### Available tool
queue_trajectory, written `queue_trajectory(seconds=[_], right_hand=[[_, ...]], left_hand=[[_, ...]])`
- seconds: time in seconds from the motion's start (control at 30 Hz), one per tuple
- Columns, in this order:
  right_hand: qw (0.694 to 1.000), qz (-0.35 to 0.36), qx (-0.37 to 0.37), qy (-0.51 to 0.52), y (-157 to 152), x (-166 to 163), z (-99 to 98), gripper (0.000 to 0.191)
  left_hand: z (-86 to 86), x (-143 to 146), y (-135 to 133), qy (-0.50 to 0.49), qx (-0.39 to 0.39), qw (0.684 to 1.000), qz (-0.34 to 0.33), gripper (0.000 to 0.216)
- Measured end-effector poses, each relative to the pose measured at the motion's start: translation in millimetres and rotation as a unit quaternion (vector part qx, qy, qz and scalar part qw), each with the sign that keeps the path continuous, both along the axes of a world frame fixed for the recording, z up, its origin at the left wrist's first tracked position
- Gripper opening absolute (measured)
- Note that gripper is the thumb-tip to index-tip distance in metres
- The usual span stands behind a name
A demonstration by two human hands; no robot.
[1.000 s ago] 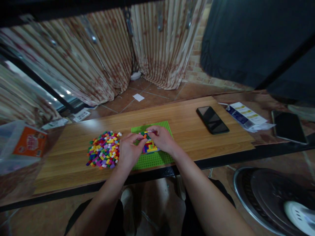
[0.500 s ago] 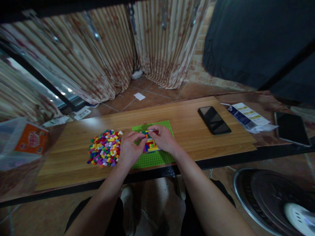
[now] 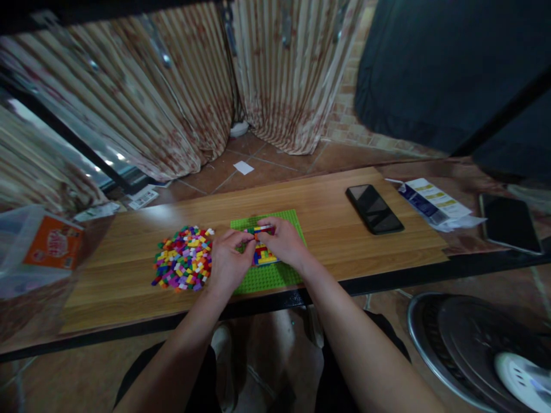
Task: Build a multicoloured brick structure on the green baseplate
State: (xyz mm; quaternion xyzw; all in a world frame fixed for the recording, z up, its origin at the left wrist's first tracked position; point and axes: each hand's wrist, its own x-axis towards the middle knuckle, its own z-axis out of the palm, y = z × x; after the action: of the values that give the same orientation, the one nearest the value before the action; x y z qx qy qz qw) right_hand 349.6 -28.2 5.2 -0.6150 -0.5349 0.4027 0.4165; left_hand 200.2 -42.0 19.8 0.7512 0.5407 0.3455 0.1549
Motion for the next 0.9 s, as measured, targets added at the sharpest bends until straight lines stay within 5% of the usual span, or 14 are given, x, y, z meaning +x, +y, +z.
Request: queue_trajectory(seconds=[0.5,0.9], right_hand=[[0.997,-0.01,-0.017,0.076,3.5,-2.6,0.2,0.027],[0.999,-0.008,-0.021,0.042,2.7,-2.3,0.8,0.027]], left_hand=[[3.1,3.3,-2.4,0.01,-0.007,1.0,0.003,0.013],[3.1,3.2,-3.0,0.019,-0.007,1.0,0.003,0.014]])
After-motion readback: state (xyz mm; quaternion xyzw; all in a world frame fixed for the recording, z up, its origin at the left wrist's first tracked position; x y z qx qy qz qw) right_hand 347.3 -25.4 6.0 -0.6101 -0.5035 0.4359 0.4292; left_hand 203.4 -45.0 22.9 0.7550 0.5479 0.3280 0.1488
